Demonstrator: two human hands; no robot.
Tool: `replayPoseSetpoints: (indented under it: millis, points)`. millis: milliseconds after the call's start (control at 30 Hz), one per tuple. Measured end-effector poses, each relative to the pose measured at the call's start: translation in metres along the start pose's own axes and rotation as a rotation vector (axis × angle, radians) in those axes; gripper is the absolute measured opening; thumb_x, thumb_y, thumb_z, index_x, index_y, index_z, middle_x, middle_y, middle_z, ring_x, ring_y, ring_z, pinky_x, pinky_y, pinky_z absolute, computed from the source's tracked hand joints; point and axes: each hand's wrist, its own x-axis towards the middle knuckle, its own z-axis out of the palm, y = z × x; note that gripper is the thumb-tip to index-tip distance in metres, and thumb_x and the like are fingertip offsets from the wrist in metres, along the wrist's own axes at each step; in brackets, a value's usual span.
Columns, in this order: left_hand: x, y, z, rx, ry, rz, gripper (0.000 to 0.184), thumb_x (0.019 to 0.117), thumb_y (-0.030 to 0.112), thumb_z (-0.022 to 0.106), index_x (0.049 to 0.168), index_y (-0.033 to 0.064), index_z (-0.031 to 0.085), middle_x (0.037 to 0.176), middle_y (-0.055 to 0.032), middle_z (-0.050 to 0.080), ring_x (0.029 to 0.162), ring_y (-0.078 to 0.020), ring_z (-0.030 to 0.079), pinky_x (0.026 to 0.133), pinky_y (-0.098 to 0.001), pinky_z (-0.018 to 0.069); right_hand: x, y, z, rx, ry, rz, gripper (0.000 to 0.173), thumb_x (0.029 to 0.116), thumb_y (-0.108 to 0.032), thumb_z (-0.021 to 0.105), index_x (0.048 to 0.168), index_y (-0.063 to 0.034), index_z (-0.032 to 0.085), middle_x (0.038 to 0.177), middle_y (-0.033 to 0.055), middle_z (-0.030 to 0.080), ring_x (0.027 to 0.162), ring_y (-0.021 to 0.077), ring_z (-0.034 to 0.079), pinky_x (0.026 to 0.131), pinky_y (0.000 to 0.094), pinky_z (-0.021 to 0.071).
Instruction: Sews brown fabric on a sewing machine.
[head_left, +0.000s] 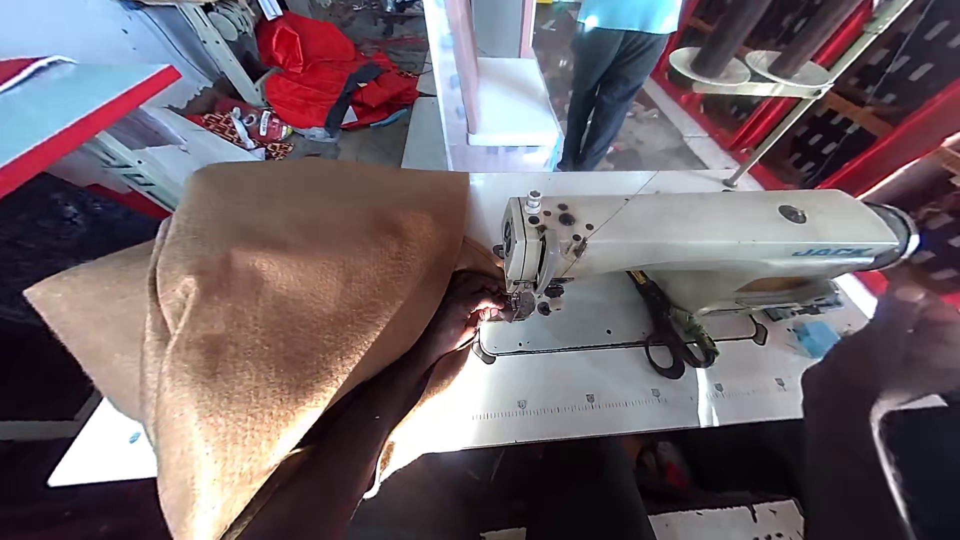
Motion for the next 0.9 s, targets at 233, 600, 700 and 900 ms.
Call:
replayPoseSetpoints:
  millis: [233, 600, 700, 900]
  points:
    - [0.008, 0.005, -0.007, 0.005, 0.008, 0.002, 0.021, 0.0965, 0.012, 0.059, 0.098, 0.0123, 0.079, 0.112, -0.0047, 0.071, 0.117, -0.0217, 0.06, 0.11, -0.0454, 0.0405, 0.003, -0.006, -0.014, 0.009, 0.044, 0.126, 0.019, 0.1044, -0.017, 0.055, 0.105, 0.0018, 0.057, 0.095, -0.0036, 0.056, 0.089, -0.0043, 0.057, 0.084, 0.0174, 0.0485]
    - [0.009, 0.001, -0.003, 0.069, 0.061, -0.041, 0.02, 0.0967, 0.008, 0.059, 0.098, 0.0098, 0.078, 0.115, -0.0056, 0.07, 0.121, -0.0214, 0.06, 0.111, -0.0437, 0.0434, 0.156, 0.047, 0.022, -0.728, -0.676, 0.33, 0.087, 0.0918, -0.079, 0.046, 0.093, 0.005, 0.067, 0.089, 0.0334, 0.065, 0.081, 0.0521, 0.064, 0.07, 0.0759, 0.0452]
    - [0.01, -0.002, -0.003, 0.07, 0.057, -0.046, 0.02, 0.0973, 0.009, 0.059, 0.099, 0.0101, 0.079, 0.116, -0.0052, 0.07, 0.121, -0.0206, 0.059, 0.111, -0.0427, 0.0434, 0.169, 0.038, 0.04, -0.597, -0.835, 0.454, 0.055, 0.104, -0.045, 0.054, 0.096, 0.0073, 0.067, 0.093, 0.0279, 0.065, 0.085, 0.0415, 0.062, 0.076, 0.0661, 0.0466]
    - [0.007, -0.006, 0.001, 0.056, 0.066, -0.068, 0.017, 0.0975, 0.01, 0.061, 0.1, 0.0094, 0.078, 0.116, -0.007, 0.069, 0.122, -0.0226, 0.059, 0.111, -0.0438, 0.0441, 0.103, 0.067, 0.021, -0.136, -0.281, 0.297, 0.046, 0.1033, -0.051, 0.048, 0.098, -0.0077, 0.064, 0.089, -0.0022, 0.062, 0.083, 0.0056, 0.06, 0.079, 0.0359, 0.0532]
